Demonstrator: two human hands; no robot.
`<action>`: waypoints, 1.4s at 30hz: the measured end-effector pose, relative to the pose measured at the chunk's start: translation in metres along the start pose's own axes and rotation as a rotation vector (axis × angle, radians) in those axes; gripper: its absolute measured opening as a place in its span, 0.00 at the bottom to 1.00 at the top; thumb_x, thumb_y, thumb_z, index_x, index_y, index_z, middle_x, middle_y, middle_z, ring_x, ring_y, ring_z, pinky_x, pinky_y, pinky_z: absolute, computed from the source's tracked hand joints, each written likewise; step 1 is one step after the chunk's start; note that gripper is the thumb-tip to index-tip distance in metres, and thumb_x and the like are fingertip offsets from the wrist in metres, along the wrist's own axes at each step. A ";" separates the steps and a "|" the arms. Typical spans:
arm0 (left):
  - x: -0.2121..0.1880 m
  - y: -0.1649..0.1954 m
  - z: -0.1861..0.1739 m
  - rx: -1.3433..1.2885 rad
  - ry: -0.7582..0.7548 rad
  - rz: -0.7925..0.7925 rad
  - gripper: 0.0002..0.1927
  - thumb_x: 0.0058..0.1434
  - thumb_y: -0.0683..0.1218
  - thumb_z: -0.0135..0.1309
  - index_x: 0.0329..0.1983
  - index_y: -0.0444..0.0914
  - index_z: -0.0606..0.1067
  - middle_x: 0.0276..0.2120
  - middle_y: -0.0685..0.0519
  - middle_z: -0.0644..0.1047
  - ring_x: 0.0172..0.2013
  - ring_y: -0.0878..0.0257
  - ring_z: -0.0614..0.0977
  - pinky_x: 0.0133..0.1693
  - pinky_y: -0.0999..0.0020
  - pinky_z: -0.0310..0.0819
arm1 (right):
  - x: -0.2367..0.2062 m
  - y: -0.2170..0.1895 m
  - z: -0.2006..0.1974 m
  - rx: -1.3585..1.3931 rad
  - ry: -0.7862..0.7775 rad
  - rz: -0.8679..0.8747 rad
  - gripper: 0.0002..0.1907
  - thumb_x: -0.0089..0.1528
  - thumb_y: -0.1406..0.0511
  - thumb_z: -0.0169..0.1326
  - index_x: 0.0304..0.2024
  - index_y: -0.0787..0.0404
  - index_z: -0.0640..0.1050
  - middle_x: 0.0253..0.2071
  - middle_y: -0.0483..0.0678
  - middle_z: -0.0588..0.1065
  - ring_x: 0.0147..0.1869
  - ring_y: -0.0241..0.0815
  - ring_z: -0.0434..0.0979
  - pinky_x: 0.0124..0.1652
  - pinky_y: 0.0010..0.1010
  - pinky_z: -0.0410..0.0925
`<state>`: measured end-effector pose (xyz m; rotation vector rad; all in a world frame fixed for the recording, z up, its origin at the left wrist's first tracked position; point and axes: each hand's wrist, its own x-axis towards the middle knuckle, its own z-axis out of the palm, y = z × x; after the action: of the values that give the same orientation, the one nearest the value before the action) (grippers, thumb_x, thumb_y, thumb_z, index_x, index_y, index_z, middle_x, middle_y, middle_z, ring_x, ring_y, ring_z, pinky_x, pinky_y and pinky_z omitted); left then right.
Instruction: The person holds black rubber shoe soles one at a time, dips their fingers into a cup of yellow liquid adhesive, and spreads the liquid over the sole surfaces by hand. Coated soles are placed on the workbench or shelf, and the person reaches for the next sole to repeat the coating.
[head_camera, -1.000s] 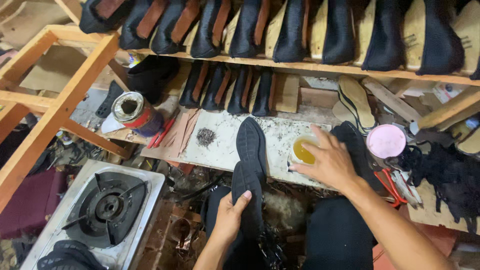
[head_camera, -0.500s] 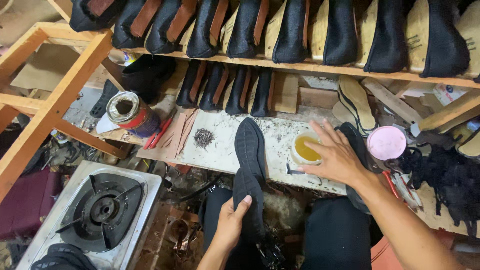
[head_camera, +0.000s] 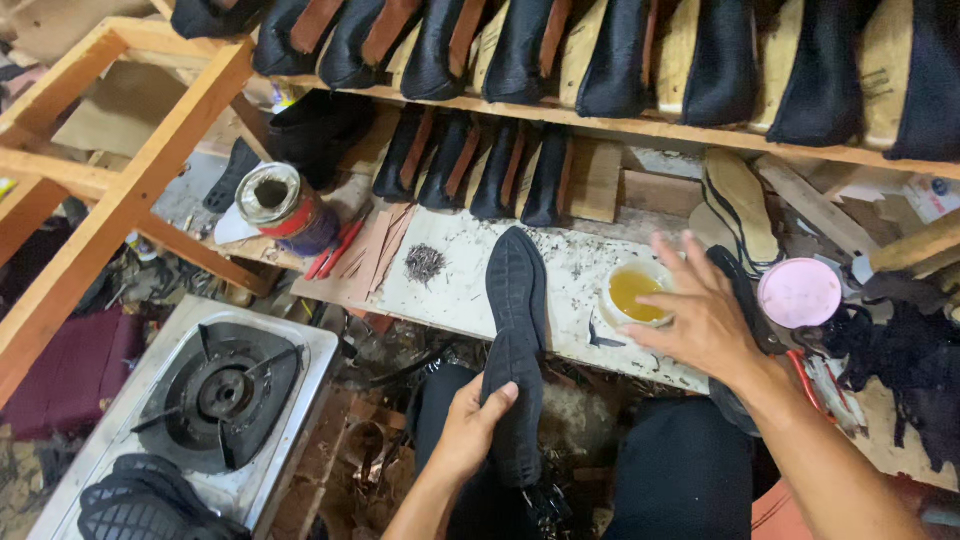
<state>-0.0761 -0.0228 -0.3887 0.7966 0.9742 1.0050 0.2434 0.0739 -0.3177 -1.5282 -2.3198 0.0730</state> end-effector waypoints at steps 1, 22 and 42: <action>0.001 0.001 -0.002 0.004 0.002 -0.002 0.15 0.66 0.45 0.52 0.52 0.33 0.77 0.40 0.55 0.81 0.39 0.68 0.79 0.44 0.71 0.75 | -0.003 0.002 -0.001 0.040 0.099 -0.038 0.26 0.45 0.48 0.67 0.37 0.57 0.87 0.75 0.54 0.58 0.80 0.62 0.48 0.66 0.58 0.54; 0.010 0.044 0.047 -0.239 -0.236 -0.106 0.22 0.62 0.37 0.50 0.61 0.30 0.73 0.42 0.52 0.81 0.39 0.67 0.82 0.43 0.72 0.79 | -0.065 -0.095 -0.014 0.321 0.170 -0.420 0.26 0.52 0.63 0.64 0.54 0.46 0.81 0.78 0.55 0.45 0.83 0.59 0.42 0.74 0.51 0.47; 0.004 0.028 0.056 -0.226 -0.159 -0.054 0.20 0.63 0.39 0.51 0.59 0.31 0.74 0.42 0.51 0.81 0.38 0.66 0.81 0.42 0.70 0.78 | -0.085 -0.088 -0.010 0.942 0.006 -0.130 0.18 0.58 0.77 0.55 0.47 0.58 0.84 0.75 0.59 0.59 0.78 0.55 0.63 0.71 0.45 0.60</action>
<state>-0.0327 -0.0151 -0.3443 0.6478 0.7279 0.9699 0.1990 -0.0401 -0.3106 -0.8763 -1.8928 0.9629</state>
